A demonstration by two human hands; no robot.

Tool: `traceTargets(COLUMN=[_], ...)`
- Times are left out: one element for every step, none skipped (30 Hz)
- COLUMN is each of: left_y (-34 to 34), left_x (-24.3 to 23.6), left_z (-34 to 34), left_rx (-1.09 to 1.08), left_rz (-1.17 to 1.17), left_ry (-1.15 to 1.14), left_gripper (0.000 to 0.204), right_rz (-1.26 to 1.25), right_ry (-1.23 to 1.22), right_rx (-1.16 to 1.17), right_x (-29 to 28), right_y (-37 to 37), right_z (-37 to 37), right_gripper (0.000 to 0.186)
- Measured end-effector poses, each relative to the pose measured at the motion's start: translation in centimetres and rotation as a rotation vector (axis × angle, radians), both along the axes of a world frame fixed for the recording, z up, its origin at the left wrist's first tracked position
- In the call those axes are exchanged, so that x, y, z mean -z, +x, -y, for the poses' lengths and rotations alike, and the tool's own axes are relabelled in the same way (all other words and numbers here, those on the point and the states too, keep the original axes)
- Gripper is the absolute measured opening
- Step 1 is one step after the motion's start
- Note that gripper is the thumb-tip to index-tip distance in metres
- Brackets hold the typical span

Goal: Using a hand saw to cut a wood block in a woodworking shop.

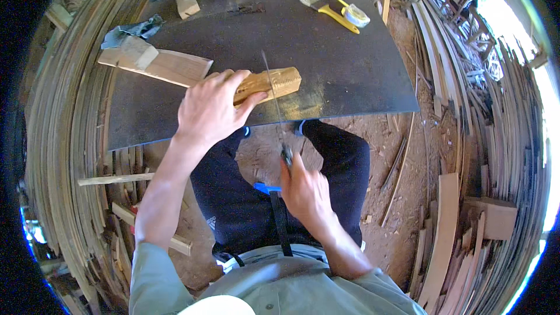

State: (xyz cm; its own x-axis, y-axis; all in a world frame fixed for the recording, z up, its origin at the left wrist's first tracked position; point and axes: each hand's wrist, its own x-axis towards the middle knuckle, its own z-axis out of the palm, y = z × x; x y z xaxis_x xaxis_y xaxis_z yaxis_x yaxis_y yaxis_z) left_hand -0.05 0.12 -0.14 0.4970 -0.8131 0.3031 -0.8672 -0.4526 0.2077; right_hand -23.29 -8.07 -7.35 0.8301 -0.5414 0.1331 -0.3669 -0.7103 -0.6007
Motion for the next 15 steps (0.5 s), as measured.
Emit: traceTargets(left_y=[-0.1,-0.1,0.0,0.0,0.2,0.2,0.0,-0.1,0.1,0.1,-0.1,-0.4,-0.5,-0.5,-0.4], left_x=[-0.1,-0.2,-0.2,-0.1,0.1,0.1,0.1,0.1,0.1,0.5,0.3,0.2,0.0,0.0,0.0], left_z=[-0.2,-0.4,-0.4,-0.3,-0.3,-0.3,-0.4,-0.6,-0.8,-0.8,-0.7,-0.5,-0.4,-0.2,-0.3], left_rx=[-0.011,-0.011,-0.039,-0.065,-0.069,-0.051,-0.059,-0.066,-0.056,-0.058,-0.074,-0.093,-0.093,-0.073,-0.065], left_rz=[-0.004,0.001,-0.002,-0.005,0.036,0.04,0.061,0.082,0.085,0.112,0.098,0.081,0.054,0.053,0.046], left_ry=[0.015,0.006,0.0,-0.004,-0.015,-0.03,-0.038,-0.046,-0.056,-0.089,-0.069,-0.046,-0.045,-0.054,-0.05], left_gripper=[0.055,0.055,0.056,0.056,0.054,0.054,0.053,0.053,0.052,0.05,0.051,0.051,0.051,0.051,0.051], right_rz=[-0.098,-0.035,-0.129,-0.173,-0.189,-0.204,-0.198,-0.179,-0.161,-0.159,-0.089,-0.023,-0.014,-0.013,0.047], right_ry=[0.093,0.088,0.053,0.038,0.057,0.079,0.068,0.122,0.178,0.167,0.167,0.166,0.131,0.123,0.151], right_rx=[0.015,0.027,0.058,0.047,0.053,0.061,0.083,0.085,0.095,0.129,0.128,0.122,0.128,0.149,0.089], right_x=[0.1,0.5,0.1,0.9,1.1,1.0,1.0,0.8,0.6,0.5,0.4,0.3,-0.6,-0.8,-1.0], right_y=[-2.3,-4.6,-6.5,-8.8,-11.1,-12.5,-13.2,-13.6,-14.2,-14.0,-13.1,-12.1,-10.9,-9.8,-8.7], right_z=[-0.5,-0.8,-0.9,-0.9,-1.1,-1.2,-0.7,-0.4,-0.6,-0.5,-0.2,0.2,0.2,0.1,-0.1], right_gripper=[0.025,0.026,0.025,0.025,0.024,0.024,0.024,0.023,0.023,0.023,0.022,0.021,0.021,0.021,0.02])
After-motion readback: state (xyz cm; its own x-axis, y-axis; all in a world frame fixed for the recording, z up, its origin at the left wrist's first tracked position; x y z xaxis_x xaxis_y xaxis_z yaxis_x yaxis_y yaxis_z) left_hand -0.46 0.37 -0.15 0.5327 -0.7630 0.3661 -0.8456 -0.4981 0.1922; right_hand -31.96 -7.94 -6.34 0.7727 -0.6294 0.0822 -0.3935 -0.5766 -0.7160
